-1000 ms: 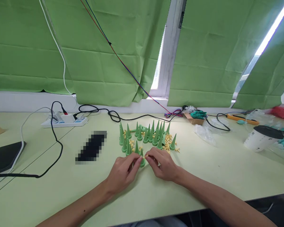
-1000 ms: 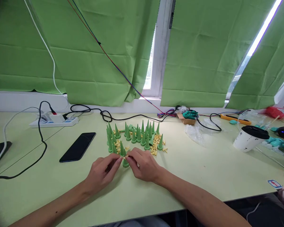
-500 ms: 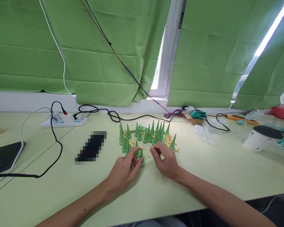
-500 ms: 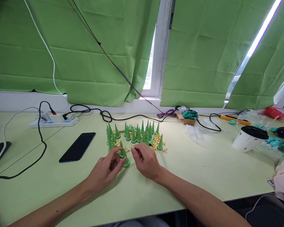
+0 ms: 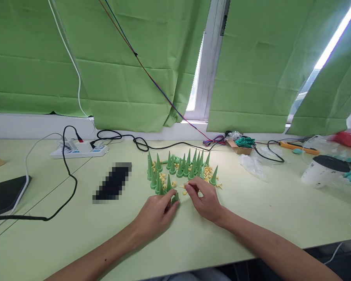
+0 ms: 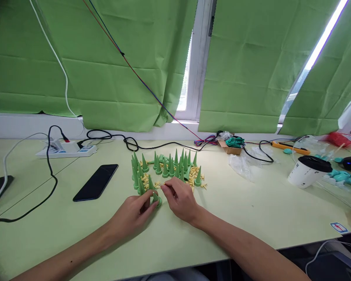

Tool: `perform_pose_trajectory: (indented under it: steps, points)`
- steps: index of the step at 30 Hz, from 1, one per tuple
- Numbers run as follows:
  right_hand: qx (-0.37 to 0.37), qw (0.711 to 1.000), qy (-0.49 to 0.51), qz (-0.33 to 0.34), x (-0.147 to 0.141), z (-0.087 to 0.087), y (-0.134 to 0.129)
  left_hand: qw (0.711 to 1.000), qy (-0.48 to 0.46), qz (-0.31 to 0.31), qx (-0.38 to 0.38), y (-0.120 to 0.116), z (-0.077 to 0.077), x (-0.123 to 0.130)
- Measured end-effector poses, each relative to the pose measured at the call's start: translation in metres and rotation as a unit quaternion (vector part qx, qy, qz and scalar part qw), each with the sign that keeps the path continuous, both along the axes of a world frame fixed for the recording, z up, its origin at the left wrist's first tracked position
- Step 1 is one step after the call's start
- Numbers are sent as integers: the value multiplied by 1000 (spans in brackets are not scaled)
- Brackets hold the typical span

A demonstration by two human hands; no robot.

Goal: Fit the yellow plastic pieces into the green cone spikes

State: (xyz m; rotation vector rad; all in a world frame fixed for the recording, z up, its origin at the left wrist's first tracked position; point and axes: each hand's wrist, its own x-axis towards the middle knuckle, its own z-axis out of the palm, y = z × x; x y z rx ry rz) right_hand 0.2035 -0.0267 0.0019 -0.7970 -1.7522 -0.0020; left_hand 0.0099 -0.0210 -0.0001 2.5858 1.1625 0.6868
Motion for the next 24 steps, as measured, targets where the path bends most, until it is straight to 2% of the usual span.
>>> perform_pose_trajectory:
  steps: [13, 24]
  points:
    - [-10, 1000, -10, 11, -1, -1, 0, 998, 37, 7, -45, 1, -2, 0]
    - [-9, 1000, -14, 14, -1, -2, 2, 996, 47, -4, -76, -2, 6, 2]
